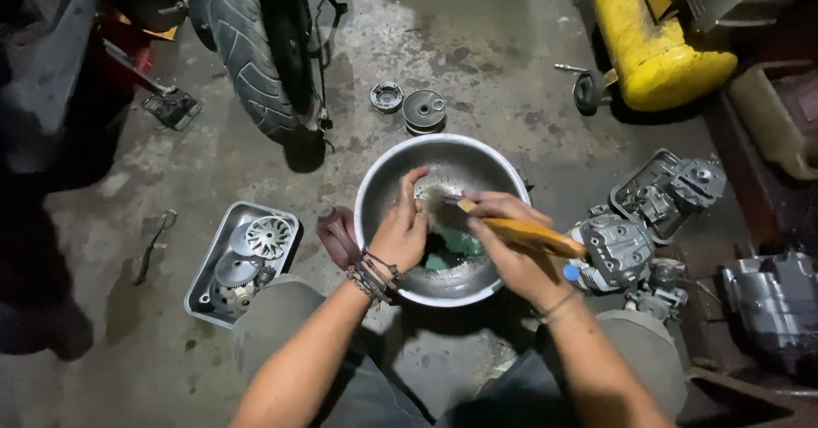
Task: Cleaning small metal motorcycle components in a basin of solvent using a brush and transferring them to a tray.
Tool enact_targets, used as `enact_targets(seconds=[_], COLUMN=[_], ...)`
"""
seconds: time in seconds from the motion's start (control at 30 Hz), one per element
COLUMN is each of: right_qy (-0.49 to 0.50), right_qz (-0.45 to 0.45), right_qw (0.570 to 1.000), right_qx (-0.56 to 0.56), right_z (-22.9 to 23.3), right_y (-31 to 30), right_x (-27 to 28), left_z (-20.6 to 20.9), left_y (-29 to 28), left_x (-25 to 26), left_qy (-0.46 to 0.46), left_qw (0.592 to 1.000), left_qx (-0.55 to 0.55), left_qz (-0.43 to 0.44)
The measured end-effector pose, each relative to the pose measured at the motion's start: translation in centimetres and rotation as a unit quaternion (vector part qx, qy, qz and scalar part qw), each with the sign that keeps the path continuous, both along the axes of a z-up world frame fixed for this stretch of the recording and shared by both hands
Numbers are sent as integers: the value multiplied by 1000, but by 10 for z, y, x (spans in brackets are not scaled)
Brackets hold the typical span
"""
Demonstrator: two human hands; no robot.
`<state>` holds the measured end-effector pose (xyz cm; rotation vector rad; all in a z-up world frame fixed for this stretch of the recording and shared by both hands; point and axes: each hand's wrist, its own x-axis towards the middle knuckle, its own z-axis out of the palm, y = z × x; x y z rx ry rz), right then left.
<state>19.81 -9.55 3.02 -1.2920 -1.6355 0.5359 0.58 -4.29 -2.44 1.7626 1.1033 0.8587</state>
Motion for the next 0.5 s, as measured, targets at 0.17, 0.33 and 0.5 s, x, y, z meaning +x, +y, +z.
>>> enact_targets(seconds=[0.17,0.33,0.5], right_qy=[-58,-23,-50], right_qz=[-59,-1,23], right_qw=[996,999,997], right_qx=[-16,50,-50], right_z=[-5,7,24], right_y=[2,1,2], right_x=[19,9,25], left_z=[-14,-15,-17], left_y=[-2,4,7], left_x=[0,3,2], left_qy=[14,1,-3], left_qw=[1000,1000,1000], left_qx=[5,3,-27], left_qz=[-1,6,14])
